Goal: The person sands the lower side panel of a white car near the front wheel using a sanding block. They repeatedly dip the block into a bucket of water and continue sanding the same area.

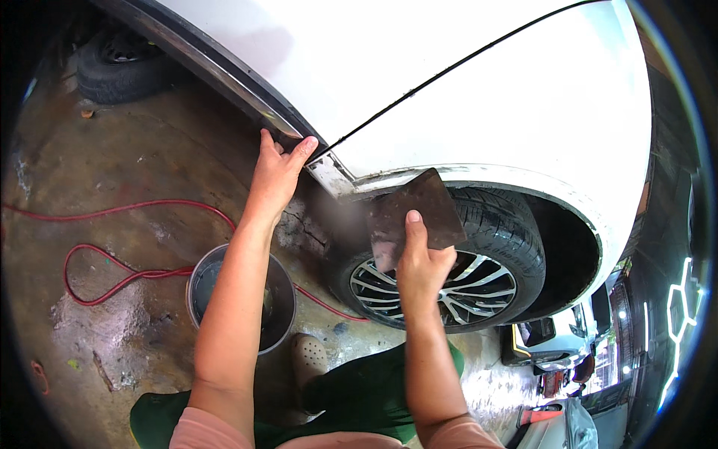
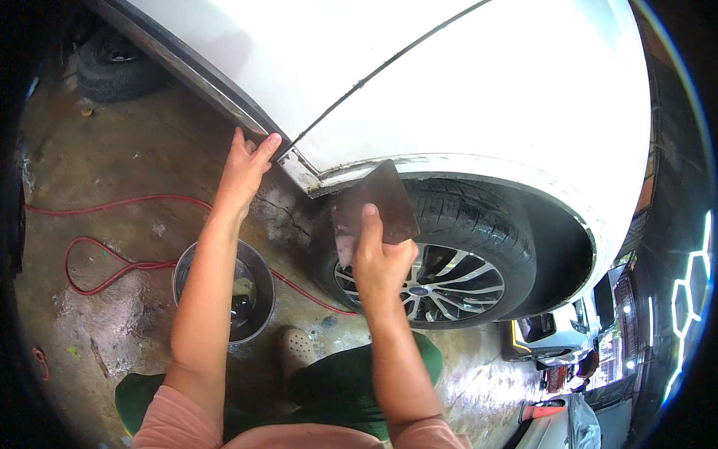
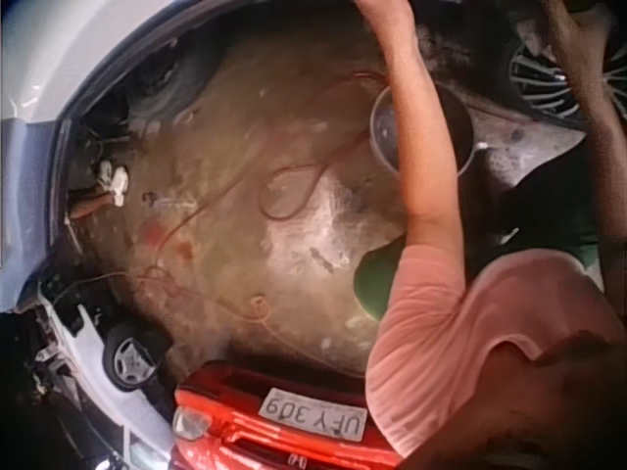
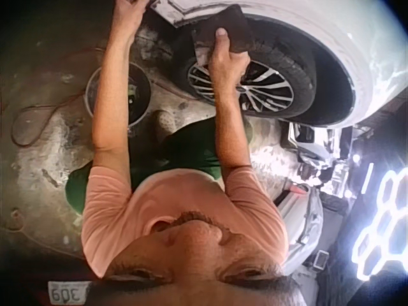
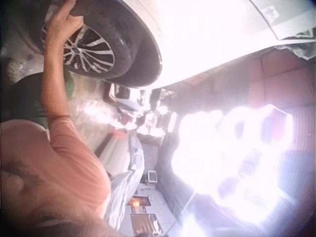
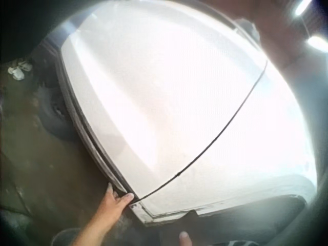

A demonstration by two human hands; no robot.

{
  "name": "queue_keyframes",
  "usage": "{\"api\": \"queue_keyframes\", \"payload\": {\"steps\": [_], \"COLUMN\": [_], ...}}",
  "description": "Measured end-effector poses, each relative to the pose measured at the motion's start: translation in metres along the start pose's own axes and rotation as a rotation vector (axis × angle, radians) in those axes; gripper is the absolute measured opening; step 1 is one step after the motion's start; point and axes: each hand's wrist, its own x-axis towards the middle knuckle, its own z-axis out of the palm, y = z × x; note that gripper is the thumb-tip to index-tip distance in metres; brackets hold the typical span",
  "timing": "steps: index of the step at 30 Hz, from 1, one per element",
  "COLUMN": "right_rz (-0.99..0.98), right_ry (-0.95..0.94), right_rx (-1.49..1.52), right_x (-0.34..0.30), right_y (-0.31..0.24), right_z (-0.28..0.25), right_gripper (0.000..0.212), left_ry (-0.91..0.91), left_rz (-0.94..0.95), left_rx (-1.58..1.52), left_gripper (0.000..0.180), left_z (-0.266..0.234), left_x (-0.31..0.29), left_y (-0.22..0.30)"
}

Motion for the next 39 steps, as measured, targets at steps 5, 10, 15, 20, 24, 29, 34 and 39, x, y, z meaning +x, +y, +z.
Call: {"api": "queue_keyframes", "payload": {"steps": [5,10,15,20,24,29,34,39], "right_rz": [0.099,0.238,0.245,0.267,0.351,0.282,0.281,0.404], "right_ry": [0.021,-0.007,-0.031,-0.036,-0.046,-0.035,0.009,0.014], "right_rx": [0.021,0.069,0.017,0.054,0.096,0.024,0.067,0.160], "right_x": [-0.015,-0.013,-0.019,-0.022,-0.019,-0.027,-0.023,-0.019], "right_y": [0.007,-0.013,-0.005,0.005,-0.005,0.001,0.004,-0.008], "right_z": [0.024,0.019,0.025,0.026,0.025,0.034,0.032,0.032], "right_gripper": [0.023,0.021,0.020,0.021,0.021,0.020,0.023,0.020], "left_ry": [-0.001,-0.001,-0.014,-0.037,-0.043,-0.015,-0.038,-0.018], "left_rz": [-0.025,-0.008,0.002,0.004,0.025,-0.007,0.014,-0.004], "left_rx": [0.016,0.055,0.036,0.054,0.015,0.039,0.032,0.062], "left_gripper": [0.119,0.119,0.118,0.117,0.115,0.114,0.115,0.116], "left_z": [-0.002,-0.007,-0.004,-0.005,-0.006,-0.003,-0.002,-0.009], "left_x": [-0.001,0.002,0.001,0.002,0.001,0.000,0.002,0.002], "left_y": [0.004,-0.002,-0.003,0.000,0.000,0.000,-0.001,-0.003]}}
